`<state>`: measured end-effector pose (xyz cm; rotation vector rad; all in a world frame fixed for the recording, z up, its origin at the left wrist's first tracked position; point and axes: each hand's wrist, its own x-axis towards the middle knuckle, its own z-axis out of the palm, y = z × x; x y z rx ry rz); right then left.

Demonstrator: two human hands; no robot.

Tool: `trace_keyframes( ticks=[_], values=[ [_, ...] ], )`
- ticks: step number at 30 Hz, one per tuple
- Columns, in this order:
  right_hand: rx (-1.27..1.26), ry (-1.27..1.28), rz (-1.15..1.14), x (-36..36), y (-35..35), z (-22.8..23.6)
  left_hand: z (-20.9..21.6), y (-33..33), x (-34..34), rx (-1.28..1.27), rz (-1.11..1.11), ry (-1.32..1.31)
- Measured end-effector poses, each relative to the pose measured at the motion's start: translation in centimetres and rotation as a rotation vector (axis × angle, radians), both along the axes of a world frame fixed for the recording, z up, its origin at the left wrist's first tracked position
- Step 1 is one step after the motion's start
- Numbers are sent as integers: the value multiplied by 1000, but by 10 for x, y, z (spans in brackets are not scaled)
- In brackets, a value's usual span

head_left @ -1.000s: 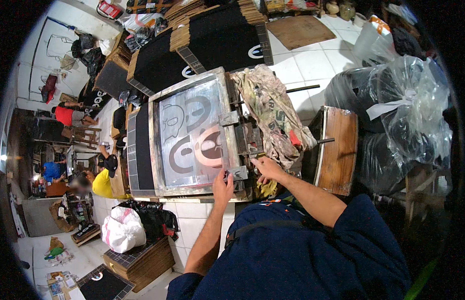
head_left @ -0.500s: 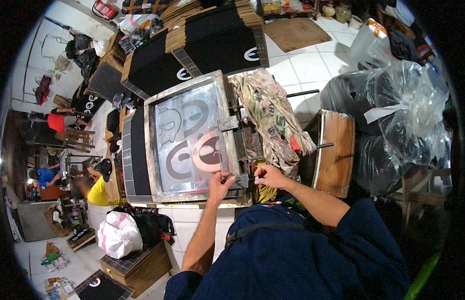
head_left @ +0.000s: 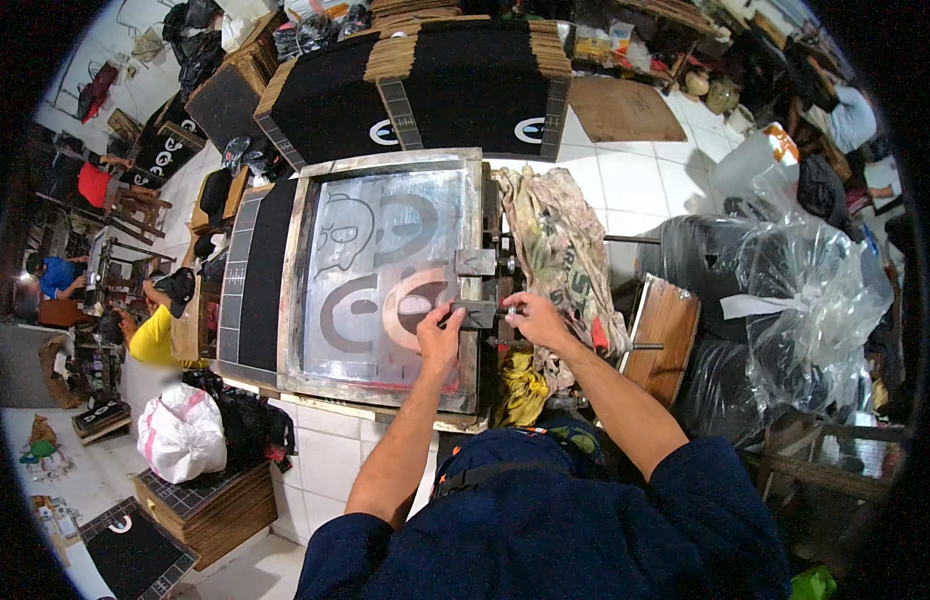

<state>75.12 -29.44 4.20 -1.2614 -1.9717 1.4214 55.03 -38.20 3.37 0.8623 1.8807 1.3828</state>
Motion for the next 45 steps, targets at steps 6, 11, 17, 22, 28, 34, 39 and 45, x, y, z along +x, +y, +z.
trace_keyframes(
  ticks=[6, 11, 17, 22, 28, 34, 39, 45],
  values=[
    [-288, 67, -38, -3, 8, -14, -12, -4, -5, -84, -24, 205],
    [-494, 164, -20, 1, 19, -16, -4, -4, -6, -258, -27, 119],
    [-862, 120, -156, 3, 22, -22, -10, -6, -3, -126, 1, 56],
    [-729, -99, 9, 0, 30, -30, -21, -2, -18, -135, -117, 57],
    [-605, 130, 1, 0, 26, -31, -36, 0, -29, -116, -175, -6],
    [-537, 169, 67, 1, 24, -28, -33, -1, -34, -190, -195, -146],
    [-527, 155, 27, 0, 23, -32, -28, -1, -34, -209, -195, -238],
    [135, -46, -13, -11, 1, -32, -33, 1, -36, -208, -235, -202]
  ],
)
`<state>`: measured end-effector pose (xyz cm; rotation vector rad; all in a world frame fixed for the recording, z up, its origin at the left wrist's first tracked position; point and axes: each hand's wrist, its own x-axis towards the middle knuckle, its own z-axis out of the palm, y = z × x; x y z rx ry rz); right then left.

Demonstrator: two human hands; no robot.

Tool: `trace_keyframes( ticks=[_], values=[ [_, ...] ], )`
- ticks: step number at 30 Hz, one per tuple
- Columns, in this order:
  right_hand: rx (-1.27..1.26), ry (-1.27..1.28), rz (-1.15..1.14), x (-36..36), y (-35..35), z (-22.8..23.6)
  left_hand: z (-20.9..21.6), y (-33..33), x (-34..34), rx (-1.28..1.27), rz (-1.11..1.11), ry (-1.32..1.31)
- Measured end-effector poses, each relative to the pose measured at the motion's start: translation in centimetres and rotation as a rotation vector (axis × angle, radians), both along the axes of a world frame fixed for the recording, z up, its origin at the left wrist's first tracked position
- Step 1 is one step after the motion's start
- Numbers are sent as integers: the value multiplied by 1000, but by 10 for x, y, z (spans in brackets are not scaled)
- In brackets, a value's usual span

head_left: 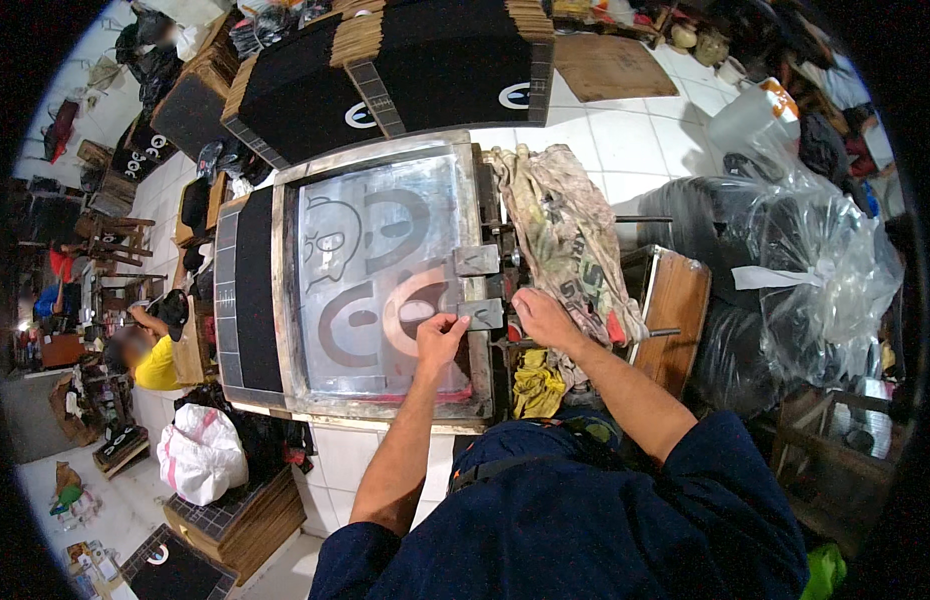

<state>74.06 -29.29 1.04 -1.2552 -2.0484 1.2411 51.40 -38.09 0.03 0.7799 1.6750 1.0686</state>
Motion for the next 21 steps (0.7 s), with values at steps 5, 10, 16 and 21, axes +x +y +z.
trace_keyframes(
  ticks=[5, 10, 16, 21],
  values=[
    [-515, -239, -178, -22, 13, 4, -3, 0, 3, 10, 6, 87],
    [-106, -312, -129, -20, 3, 5, 0, 2, 6, 20, 23, 182],
    [-253, -379, -148, -26, 8, -1, 10, 2, 14, 22, 82, 216],
    [-12, -24, -163, -17, -3, -1, 13, 0, 14, 3, 69, 211]
  ],
)
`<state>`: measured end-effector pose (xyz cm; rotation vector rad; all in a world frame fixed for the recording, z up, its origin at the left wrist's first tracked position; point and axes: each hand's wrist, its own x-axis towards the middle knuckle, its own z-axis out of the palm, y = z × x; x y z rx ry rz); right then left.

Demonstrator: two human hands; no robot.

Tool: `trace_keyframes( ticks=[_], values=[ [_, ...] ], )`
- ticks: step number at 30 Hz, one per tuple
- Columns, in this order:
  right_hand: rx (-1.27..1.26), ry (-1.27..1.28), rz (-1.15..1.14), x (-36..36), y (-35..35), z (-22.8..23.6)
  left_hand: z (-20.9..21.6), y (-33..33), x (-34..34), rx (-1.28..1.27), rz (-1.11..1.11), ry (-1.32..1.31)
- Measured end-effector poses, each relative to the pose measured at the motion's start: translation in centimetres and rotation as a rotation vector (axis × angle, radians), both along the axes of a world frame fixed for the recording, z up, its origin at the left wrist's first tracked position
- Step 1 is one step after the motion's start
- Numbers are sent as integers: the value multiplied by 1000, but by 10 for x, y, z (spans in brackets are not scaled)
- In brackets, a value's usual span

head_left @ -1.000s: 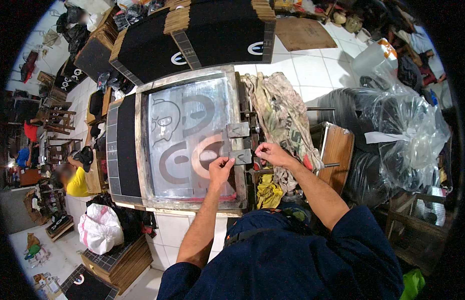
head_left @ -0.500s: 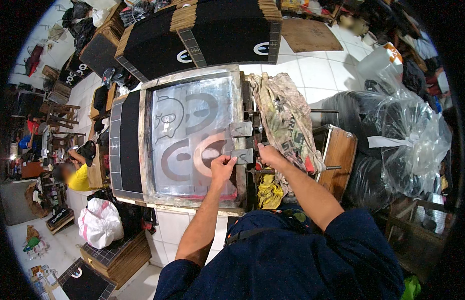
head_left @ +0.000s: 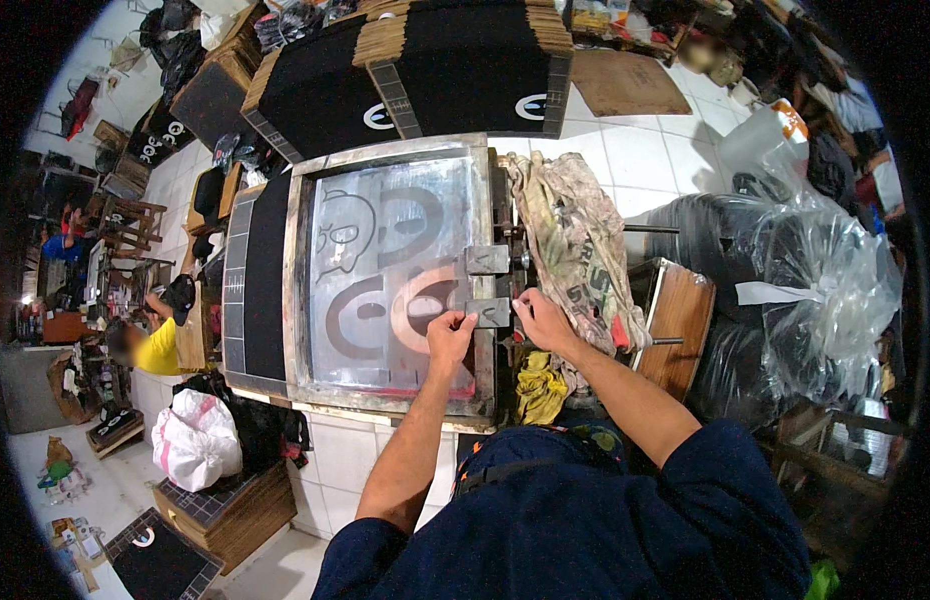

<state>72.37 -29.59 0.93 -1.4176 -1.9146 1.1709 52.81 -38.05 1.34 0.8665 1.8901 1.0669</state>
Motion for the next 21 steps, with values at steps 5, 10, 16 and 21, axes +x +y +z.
trace_keyframes(
  ticks=[5, 10, 16, 21],
  values=[
    [-180, -328, -37, -14, 4, 0, -4, 1, 0, 21, -5, 26],
    [-55, -336, 53, -8, 5, 3, -3, -2, 2, 53, 19, -26],
    [-58, -326, 24, -10, 8, -25, 4, 3, 7, -12, 35, 108],
    [-716, -329, -83, -16, 29, -39, 13, -8, 8, 124, 24, 280]
  ],
)
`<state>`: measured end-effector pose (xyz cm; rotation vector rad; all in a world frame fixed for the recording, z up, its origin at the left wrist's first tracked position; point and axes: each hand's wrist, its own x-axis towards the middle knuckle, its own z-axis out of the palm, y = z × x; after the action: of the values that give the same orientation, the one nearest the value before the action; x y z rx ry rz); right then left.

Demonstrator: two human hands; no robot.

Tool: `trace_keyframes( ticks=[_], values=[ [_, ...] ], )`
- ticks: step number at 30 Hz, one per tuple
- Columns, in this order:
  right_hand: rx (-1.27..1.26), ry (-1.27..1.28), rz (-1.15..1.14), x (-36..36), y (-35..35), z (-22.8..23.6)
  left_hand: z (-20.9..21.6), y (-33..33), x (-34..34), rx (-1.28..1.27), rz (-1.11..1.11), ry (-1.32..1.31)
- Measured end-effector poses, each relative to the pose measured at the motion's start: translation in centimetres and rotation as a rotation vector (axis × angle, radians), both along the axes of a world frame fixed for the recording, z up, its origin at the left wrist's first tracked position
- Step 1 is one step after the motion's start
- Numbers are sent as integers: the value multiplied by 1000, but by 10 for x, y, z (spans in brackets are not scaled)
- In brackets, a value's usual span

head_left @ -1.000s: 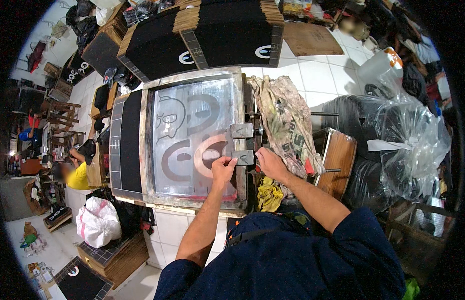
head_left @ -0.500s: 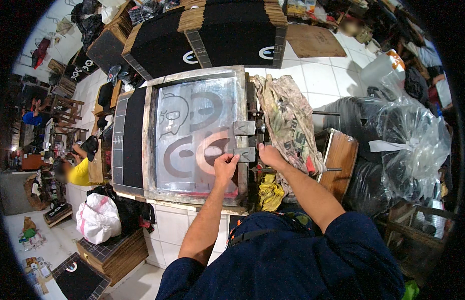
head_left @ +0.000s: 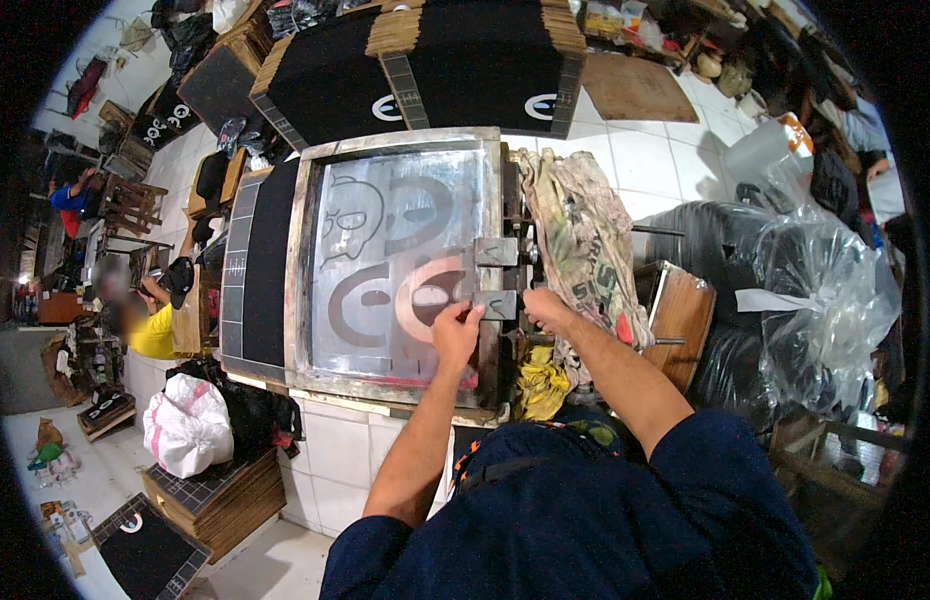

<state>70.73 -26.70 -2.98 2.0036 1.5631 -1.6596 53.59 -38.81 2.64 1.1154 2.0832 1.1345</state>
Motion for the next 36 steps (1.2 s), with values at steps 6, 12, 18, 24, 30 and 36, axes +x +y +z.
trace_keyframes(
  ticks=[6, 12, 18, 24, 30, 36],
  values=[
    [902, 224, 303, 17, -20, 31, 14, -79, -74, -436, 424, 878],
    [605, 29, 222, 5, -9, 16, 1, -86, -89, -468, 316, 754],
    [-473, 94, -98, 7, 20, 25, 10, -83, -85, -494, 319, 769],
    [803, 145, 409, 17, -19, 37, 11, -82, -85, -486, 332, 787],
    [547, -105, 374, 15, -7, -12, 9, -82, -87, -503, 325, 789],
    [261, 17, 143, 17, -4, 11, 13, -83, -86, -506, 314, 729]
  ],
)
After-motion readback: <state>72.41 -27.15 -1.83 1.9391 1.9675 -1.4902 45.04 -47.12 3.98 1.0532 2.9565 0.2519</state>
